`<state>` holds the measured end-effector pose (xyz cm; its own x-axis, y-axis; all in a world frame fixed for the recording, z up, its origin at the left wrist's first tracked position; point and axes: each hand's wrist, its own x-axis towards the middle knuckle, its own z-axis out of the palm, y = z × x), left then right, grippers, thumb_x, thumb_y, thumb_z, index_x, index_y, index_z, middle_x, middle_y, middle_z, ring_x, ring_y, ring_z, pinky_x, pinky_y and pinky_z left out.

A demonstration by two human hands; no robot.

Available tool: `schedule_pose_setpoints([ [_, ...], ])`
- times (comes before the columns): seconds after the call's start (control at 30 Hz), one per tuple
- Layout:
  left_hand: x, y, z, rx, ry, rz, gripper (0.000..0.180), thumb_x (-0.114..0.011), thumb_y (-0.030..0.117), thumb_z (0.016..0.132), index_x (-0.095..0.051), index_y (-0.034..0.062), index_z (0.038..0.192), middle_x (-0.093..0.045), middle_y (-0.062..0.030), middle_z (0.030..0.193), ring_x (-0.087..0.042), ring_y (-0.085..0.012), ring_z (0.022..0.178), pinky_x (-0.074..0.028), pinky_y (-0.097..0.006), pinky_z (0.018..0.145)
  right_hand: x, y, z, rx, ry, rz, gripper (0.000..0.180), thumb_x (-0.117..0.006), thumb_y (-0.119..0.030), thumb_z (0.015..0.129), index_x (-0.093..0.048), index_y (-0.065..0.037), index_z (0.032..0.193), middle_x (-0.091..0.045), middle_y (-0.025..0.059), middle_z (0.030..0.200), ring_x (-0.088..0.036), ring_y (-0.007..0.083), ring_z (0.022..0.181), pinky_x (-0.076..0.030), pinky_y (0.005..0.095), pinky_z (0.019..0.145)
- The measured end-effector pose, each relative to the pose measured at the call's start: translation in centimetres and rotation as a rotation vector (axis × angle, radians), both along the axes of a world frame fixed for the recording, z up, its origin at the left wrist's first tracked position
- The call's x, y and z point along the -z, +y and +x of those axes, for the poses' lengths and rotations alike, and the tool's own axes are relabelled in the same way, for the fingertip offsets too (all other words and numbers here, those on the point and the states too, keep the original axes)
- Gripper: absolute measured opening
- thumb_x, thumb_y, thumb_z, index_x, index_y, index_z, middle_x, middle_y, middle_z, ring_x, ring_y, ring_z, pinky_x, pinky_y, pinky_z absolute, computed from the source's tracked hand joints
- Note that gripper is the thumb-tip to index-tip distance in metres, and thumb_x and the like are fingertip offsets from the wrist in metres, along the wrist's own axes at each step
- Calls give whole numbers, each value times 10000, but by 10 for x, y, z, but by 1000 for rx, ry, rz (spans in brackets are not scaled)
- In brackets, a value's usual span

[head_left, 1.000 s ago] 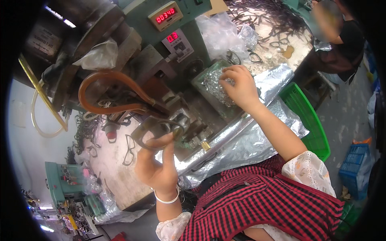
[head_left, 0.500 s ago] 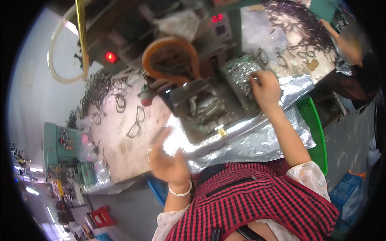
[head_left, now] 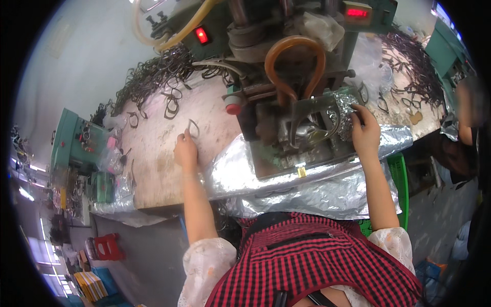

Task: The person repeatedly picks up spectacle frames and small metal components, places them into a press machine, and removes the assembled units. The person handles the frames and components by hand, moving them between a pile on the table and the machine, then placing finished units into a green basket.

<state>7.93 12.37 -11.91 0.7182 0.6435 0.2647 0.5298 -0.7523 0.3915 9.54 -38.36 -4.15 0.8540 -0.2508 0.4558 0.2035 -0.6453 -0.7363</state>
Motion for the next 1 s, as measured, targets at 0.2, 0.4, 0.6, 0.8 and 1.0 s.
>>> schedule_pose_setpoints([
  [0.2, -30, -28, -38, 194, -540, -692, 242, -564, 242, 958, -524, 5, 984, -640, -146, 896, -673, -205, 787, -559, -306, 647, 5, -55, -66, 82, 21, 233, 155, -619, -45, 893, -676, 15, 1024, -701, 68, 976, -633, 109, 881, -485, 255, 790],
  [0.4, -87, -67, -52, 453, -818, -858, 294, -577, 30, 928, -440, 11, 1187, -628, -122, 931, -659, -196, 774, -563, -284, 686, -14, -39, -82, -47, 21, 211, 153, -606, -21, 883, -697, 7, 1004, -696, 78, 947, -631, 151, 895, -474, 268, 830],
  [0.6, -120, -106, -36, 597, -663, -752, 448, -574, -28, 906, -407, 1, 1321, -645, -111, 928, -647, -157, 745, -510, -232, 656, -87, 59, -36, -434, -273, 82, 199, -678, -22, 790, -697, -15, 988, -672, 118, 907, -644, 242, 841, -487, 332, 762],
  [0.8, -82, -131, -51, 485, -766, -971, 61, -556, 33, 940, -534, -8, 978, -632, -108, 928, -630, -171, 807, -567, -314, 745, -72, 97, -35, -494, -52, 660, 373, -668, -18, 808, -577, 40, 1166, -666, 118, 1000, -647, 183, 940, -500, 284, 835],
  [1.0, -166, -183, -65, 798, -1023, -897, 98, -550, 12, 929, -535, 0, 1025, -632, -109, 970, -634, -195, 853, -552, -333, 794, -75, 94, -33, -599, 82, 773, 472, -655, 2, 821, -483, 58, 1256, -671, 103, 967, -636, 140, 939, -489, 253, 833],
])
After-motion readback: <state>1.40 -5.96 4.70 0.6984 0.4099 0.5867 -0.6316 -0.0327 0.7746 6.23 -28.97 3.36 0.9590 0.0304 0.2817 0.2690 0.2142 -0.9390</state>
